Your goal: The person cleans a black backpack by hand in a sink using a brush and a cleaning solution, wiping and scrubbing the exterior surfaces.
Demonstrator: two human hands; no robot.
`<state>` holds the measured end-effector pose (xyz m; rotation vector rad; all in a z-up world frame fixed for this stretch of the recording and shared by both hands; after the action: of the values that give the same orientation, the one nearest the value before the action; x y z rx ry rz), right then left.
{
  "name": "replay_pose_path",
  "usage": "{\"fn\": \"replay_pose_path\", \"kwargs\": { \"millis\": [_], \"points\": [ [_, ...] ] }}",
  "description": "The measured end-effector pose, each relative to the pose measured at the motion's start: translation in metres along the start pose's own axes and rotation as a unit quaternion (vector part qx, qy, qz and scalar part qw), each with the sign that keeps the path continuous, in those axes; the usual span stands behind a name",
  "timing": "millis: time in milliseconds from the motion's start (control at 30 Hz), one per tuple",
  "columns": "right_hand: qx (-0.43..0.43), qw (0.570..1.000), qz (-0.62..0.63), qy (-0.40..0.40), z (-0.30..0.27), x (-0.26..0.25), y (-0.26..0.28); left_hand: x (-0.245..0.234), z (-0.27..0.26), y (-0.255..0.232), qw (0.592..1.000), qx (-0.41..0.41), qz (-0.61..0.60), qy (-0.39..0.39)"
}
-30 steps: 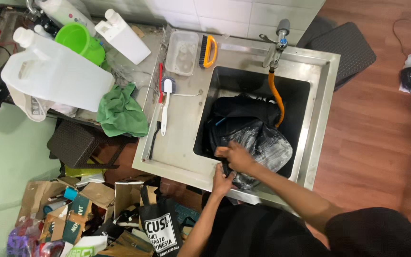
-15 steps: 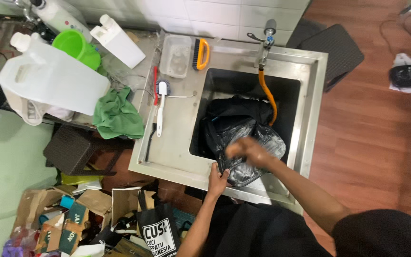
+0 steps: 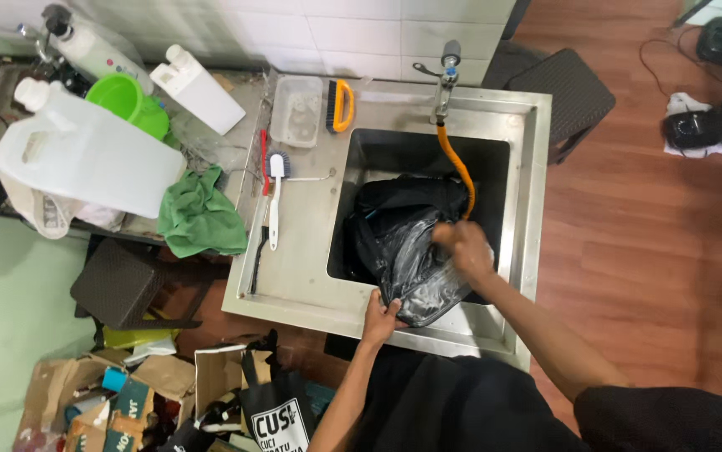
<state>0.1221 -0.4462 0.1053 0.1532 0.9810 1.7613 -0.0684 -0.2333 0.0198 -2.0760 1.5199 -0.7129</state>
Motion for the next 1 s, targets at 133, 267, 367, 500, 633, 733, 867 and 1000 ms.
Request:
{"fn": "replay_pose_path", "kwargs": {
  "millis": [133,267,367,500,633,733,867,1000],
  "points": [
    [-0.146,0.921,-0.339,0.123,-0.031,0.033,0.001,-0.005,0.002,0.001,1.0,-0.003,-0.021,0.01],
    [0.048,0.893,-0.439,0.084,-0.028,-0.014,-0.017,0.0,-0.009,-0.012,0.998,-0.018,-0.054,-0.009],
    [0.089,0.895,-0.429,0.082,-0.034,-0.017,-0.018,-0.006,-0.004,-0.008,0.998,-0.023,-0.058,-0.009],
    [0.139,0.9,-0.404,0.087,-0.034,-0.008,-0.025,-0.006,-0.014,-0.015,0.998,-0.035,-0.049,-0.014],
    [0.146,0.902,-0.382,0.136,-0.044,0.038,-0.038,-0.007,0.014,0.003,0.998,-0.032,-0.06,-0.001],
    [0.076,0.898,-0.399,0.168,-0.056,0.041,-0.046,-0.011,0.004,-0.003,0.997,-0.045,-0.07,0.01],
    [0.042,0.904,-0.419,0.079,0.002,0.011,0.003,-0.004,-0.02,-0.023,0.993,-0.055,-0.107,0.009],
    [0.202,0.828,-0.454,0.261,-0.04,0.061,-0.008,-0.014,-0.007,-0.009,0.99,-0.071,-0.118,0.025]
  ]
}}
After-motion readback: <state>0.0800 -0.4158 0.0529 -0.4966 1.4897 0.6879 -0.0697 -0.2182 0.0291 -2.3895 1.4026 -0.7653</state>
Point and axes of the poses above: each hand's wrist, its own z-axis towards the middle knuckle, its own x-axis out of the palm, y = z × x, the point moved 3 cm from there along z, towards the middle knuckle, and after that the axes turned 11 degrees about -x, right-handed, at the moved point
